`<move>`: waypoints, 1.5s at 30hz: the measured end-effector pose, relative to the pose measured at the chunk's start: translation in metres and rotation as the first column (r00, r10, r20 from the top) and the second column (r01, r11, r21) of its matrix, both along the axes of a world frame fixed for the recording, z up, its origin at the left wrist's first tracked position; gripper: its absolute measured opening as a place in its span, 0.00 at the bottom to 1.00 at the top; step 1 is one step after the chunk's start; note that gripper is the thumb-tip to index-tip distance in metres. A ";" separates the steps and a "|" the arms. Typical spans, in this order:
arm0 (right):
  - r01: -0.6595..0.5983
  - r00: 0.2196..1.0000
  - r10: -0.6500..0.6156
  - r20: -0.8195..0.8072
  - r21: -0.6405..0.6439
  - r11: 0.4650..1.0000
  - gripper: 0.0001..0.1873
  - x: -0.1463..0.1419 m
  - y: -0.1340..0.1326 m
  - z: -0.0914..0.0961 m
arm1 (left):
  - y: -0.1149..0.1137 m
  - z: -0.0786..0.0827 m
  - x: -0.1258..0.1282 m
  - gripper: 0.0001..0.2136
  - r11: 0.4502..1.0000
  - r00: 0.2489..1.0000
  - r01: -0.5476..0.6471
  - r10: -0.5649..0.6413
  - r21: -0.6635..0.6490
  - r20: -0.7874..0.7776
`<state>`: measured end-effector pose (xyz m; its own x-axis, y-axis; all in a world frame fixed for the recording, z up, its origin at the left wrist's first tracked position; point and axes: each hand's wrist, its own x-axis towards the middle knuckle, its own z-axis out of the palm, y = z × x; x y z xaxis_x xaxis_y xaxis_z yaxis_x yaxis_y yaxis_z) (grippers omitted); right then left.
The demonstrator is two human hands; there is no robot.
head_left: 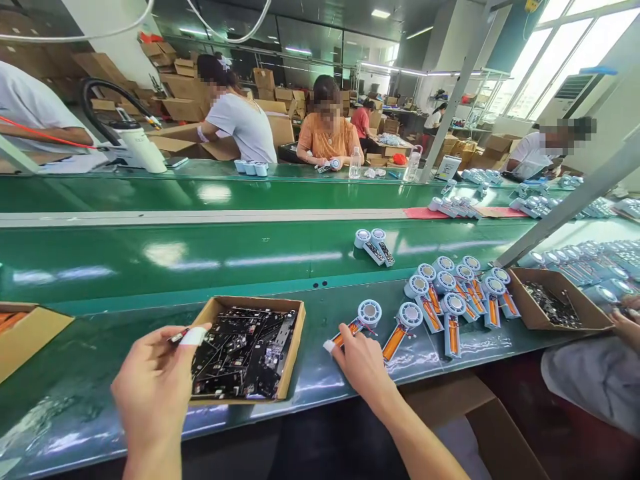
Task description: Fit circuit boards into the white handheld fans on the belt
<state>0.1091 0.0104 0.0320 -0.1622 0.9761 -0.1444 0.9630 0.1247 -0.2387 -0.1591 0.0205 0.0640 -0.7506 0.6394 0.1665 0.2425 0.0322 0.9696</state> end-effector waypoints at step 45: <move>-0.067 0.716 0.220 -0.663 0.248 0.967 0.11 0.058 -0.040 -0.040 | -0.025 -0.063 0.153 0.14 0.601 0.641 0.763 -0.751 -0.238 0.161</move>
